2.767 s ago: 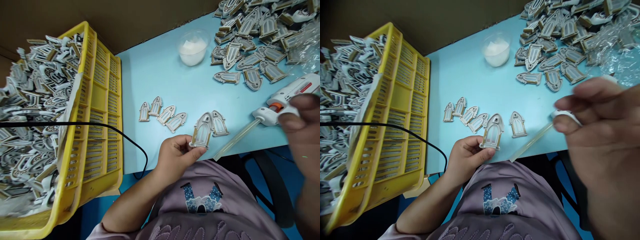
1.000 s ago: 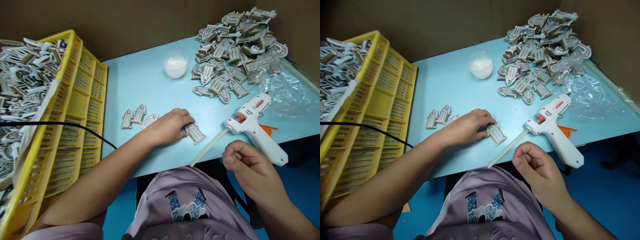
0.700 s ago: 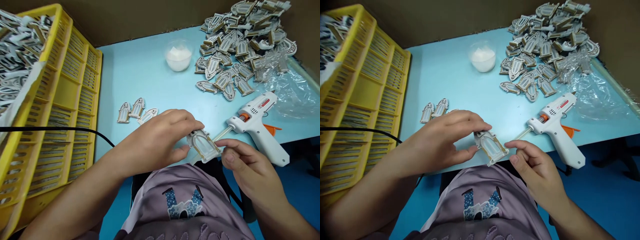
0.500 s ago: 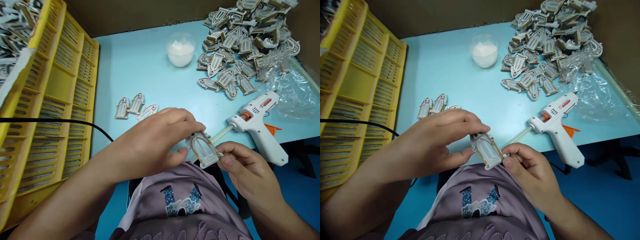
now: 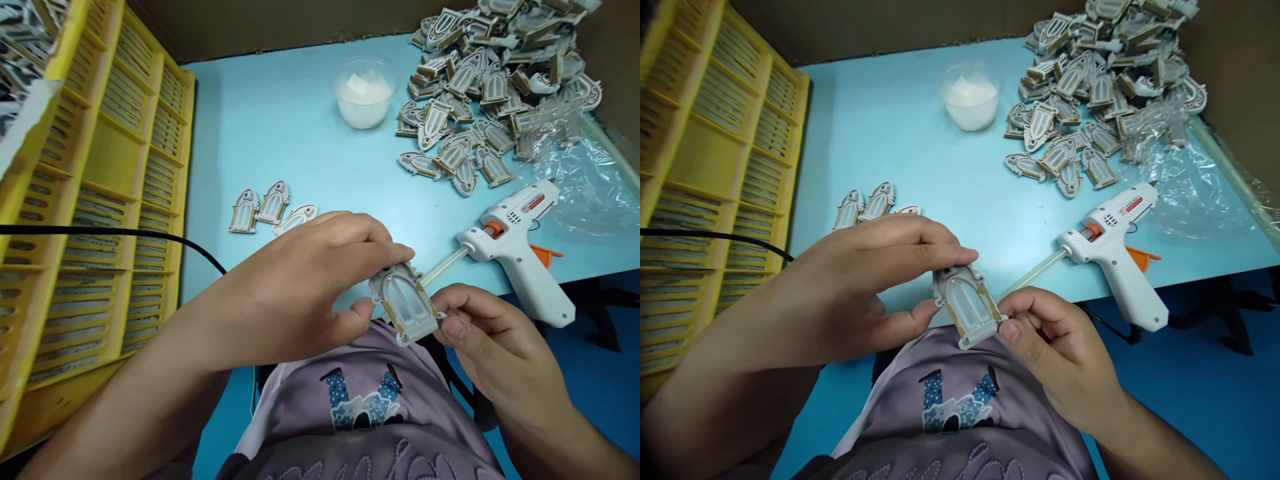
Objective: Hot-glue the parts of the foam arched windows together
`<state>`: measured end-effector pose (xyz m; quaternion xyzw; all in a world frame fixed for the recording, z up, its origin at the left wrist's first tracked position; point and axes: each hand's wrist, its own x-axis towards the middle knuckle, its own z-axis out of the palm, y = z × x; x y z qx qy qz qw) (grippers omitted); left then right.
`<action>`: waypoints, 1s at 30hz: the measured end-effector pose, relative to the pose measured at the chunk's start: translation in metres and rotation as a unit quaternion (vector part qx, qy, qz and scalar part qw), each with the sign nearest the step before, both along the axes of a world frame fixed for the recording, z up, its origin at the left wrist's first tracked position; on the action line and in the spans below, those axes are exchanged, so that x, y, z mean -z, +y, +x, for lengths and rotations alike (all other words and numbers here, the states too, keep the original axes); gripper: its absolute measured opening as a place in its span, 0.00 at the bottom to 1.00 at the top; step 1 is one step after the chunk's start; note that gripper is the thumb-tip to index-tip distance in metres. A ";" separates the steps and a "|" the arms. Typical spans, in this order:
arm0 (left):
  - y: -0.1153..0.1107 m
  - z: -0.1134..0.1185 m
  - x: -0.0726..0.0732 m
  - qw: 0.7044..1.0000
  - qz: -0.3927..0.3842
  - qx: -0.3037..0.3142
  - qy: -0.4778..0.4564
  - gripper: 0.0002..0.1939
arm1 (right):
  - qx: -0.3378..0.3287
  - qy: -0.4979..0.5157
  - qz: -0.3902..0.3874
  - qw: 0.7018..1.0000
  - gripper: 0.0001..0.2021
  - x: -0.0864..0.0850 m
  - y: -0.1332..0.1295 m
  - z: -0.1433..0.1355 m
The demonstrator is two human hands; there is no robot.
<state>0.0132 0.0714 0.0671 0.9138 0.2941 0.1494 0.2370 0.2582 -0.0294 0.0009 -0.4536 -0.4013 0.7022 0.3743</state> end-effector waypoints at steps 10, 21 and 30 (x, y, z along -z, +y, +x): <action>-0.012 -0.001 -0.001 0.995 0.095 -0.033 -0.011 0.21 | 0.035 0.004 0.004 0.999 0.09 0.001 0.000 -0.001; -0.048 0.002 0.017 0.984 0.045 -0.155 -0.074 0.26 | 0.004 0.024 0.008 1.000 0.09 -0.013 0.014 -0.017; -0.064 0.001 0.039 0.925 -0.206 -0.207 -0.241 0.37 | -0.073 -0.043 0.063 0.994 0.14 -0.023 0.020 -0.019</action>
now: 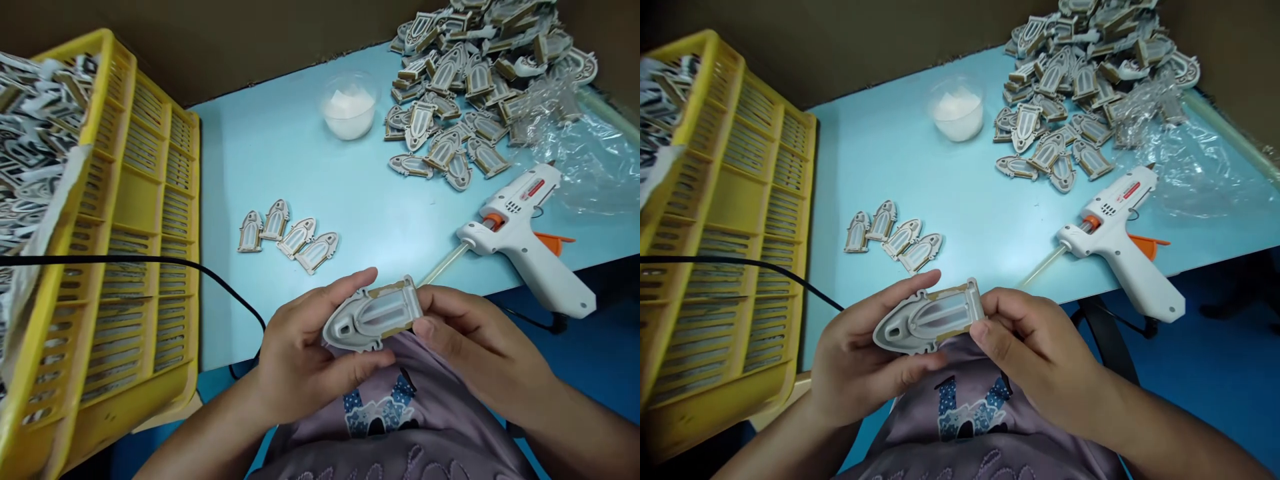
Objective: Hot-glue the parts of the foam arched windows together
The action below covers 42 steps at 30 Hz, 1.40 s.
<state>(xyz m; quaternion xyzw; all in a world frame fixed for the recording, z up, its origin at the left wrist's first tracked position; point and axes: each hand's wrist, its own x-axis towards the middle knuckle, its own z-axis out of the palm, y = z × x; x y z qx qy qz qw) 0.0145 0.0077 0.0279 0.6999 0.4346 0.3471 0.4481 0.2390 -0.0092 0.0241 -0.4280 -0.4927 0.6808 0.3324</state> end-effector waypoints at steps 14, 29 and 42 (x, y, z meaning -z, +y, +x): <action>-0.008 -0.006 0.000 0.997 -0.044 -0.050 -0.032 0.32 | 0.111 -0.210 0.276 0.931 0.06 -0.008 -0.002 0.013; -0.007 -0.011 0.001 0.986 0.102 -0.051 0.119 0.29 | 0.085 -0.061 0.153 0.983 0.08 -0.009 0.007 -0.003; -0.006 -0.008 -0.004 0.965 0.197 -0.024 0.173 0.29 | 0.066 -0.429 0.529 0.729 0.08 0.003 0.008 -0.016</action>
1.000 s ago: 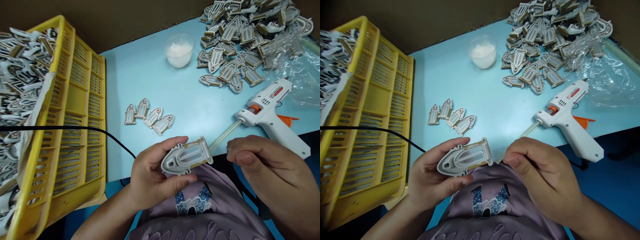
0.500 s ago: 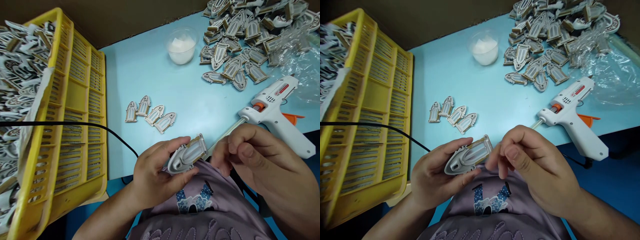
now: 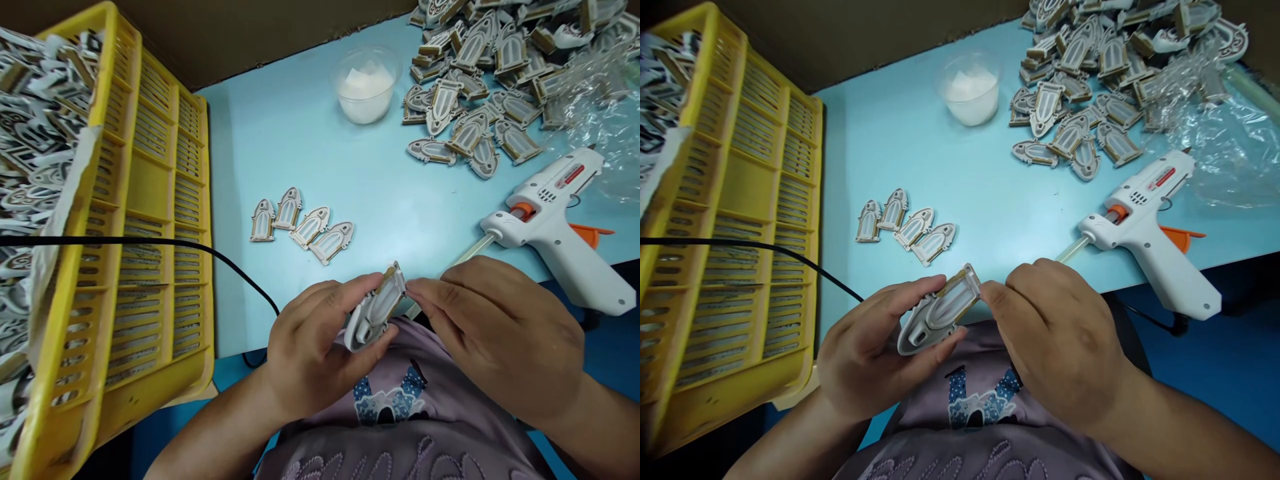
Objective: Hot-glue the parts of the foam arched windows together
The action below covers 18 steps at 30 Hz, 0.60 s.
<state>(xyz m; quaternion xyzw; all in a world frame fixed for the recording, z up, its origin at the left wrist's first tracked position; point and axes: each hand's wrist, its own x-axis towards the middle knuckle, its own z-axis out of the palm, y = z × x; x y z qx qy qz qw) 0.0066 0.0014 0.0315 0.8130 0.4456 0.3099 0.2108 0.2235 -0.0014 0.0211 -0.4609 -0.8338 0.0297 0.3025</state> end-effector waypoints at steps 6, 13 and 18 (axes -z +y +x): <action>0.000 -0.001 0.003 1.000 -0.008 0.005 0.003 0.30 | -0.015 0.107 -0.117 0.987 0.05 -0.009 0.008 -0.003; 0.000 0.000 0.001 1.000 0.000 0.004 -0.003 0.29 | -0.009 0.122 -0.093 0.988 0.03 -0.007 0.009 -0.004; 0.001 0.001 0.004 0.999 0.040 0.006 -0.012 0.27 | -0.007 0.064 0.024 0.998 0.03 0.003 0.007 -0.010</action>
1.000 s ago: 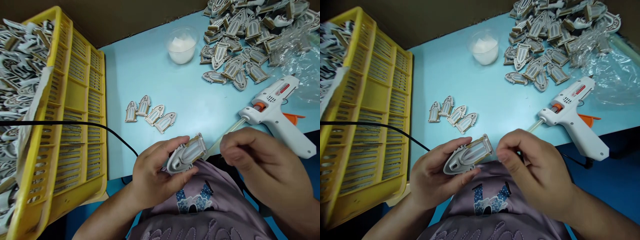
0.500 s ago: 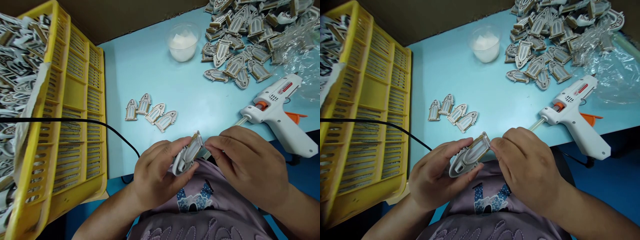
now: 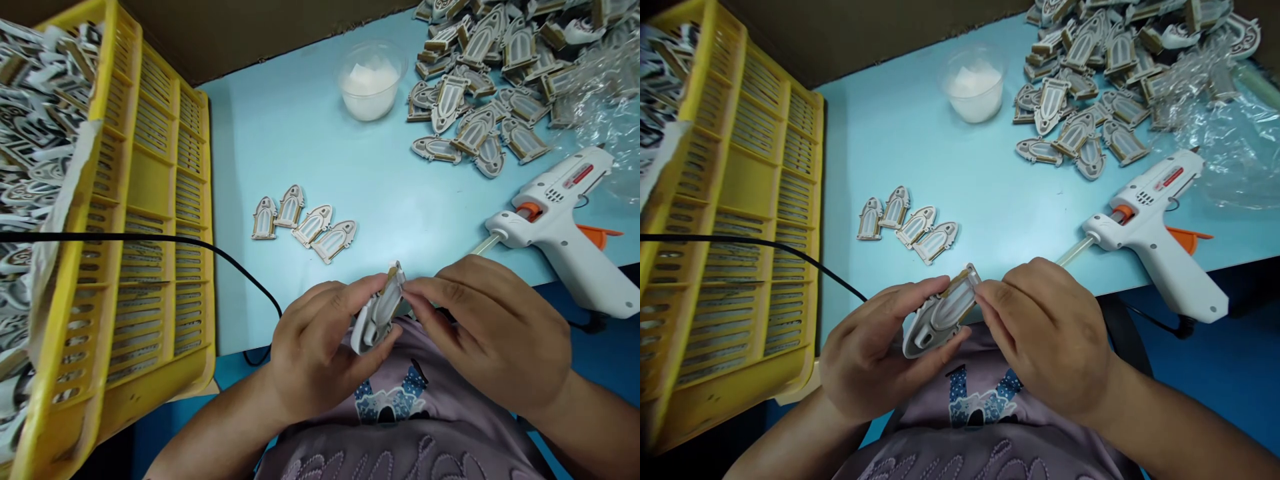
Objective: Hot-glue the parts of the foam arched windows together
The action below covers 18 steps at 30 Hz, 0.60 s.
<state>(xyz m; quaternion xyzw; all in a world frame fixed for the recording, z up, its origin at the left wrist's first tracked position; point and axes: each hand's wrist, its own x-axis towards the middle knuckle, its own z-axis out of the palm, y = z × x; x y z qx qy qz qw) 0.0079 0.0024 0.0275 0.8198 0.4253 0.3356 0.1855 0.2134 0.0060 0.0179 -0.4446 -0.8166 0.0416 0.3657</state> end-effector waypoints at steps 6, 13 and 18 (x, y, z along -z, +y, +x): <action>0.001 0.003 0.002 1.000 -0.008 0.005 0.007 0.23 | 0.009 -0.005 0.001 1.000 0.03 0.002 -0.001 -0.006; 0.000 0.004 0.000 0.999 -0.032 0.006 -0.018 0.24 | 0.004 -0.035 0.000 0.999 0.02 0.008 0.001 -0.006; -0.001 0.006 0.002 0.999 -0.038 0.013 -0.030 0.23 | -0.029 -0.006 -0.045 0.999 0.05 0.010 0.005 -0.004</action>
